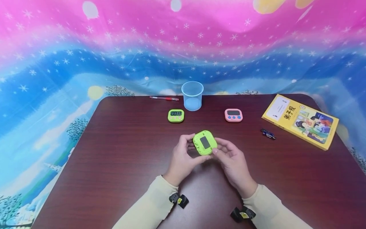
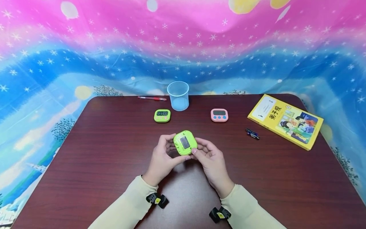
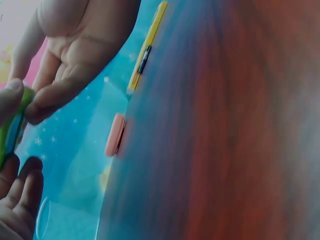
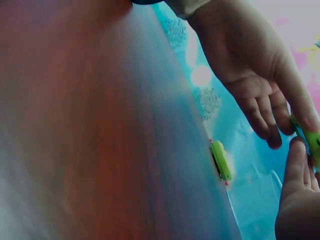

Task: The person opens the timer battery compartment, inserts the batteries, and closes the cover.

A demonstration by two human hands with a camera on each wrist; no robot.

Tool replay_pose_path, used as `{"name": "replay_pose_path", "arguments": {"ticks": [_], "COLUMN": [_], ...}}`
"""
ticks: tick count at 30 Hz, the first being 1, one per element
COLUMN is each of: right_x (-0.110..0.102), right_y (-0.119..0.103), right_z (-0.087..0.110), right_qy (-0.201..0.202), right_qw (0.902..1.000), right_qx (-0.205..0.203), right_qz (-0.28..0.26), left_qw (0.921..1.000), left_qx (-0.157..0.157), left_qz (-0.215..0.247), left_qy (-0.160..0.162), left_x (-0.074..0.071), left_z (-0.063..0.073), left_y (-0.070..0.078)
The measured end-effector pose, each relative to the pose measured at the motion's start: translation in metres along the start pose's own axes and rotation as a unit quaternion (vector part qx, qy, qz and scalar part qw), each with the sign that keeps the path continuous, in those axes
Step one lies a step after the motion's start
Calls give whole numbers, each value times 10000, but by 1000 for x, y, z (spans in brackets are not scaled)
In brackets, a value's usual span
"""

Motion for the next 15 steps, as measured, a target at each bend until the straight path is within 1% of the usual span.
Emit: {"name": "replay_pose_path", "arguments": {"ticks": [3, 6, 8, 11, 15], "right_x": [0, -1, -3, -7, -12], "right_y": [1, -1, -2, -4, -8], "right_z": [1, 1, 0, -3, -8], "right_qy": [170, 199, 183, 77, -265], "right_qw": [9998, 9998, 9998, 9998, 9994], "right_qx": [55, 3, -68, -164, -106], "right_qz": [-133, -50, -7, -53, -169], "left_qw": [10000, 9998, 9989, 9965, 9895], "left_qx": [-80, -135, -184, -185, -104], "left_qz": [-20, 66, 141, 130, 184], "left_qy": [35, -164, -413, -809, -1428], "left_x": [2, 3, 2, -1, -6], "left_z": [1, 1, 0, -2, -5], "left_y": [1, 1, 0, -1, -1]}}
Point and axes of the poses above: each hand's wrist, its own z-axis away from the middle knuckle, its own x-axis out of the palm, y = z × x, the point moved 5 cm from there along -z, towards the middle knuckle, and after that the axes turned 14 degrees about -x, right-handed, at the moved point
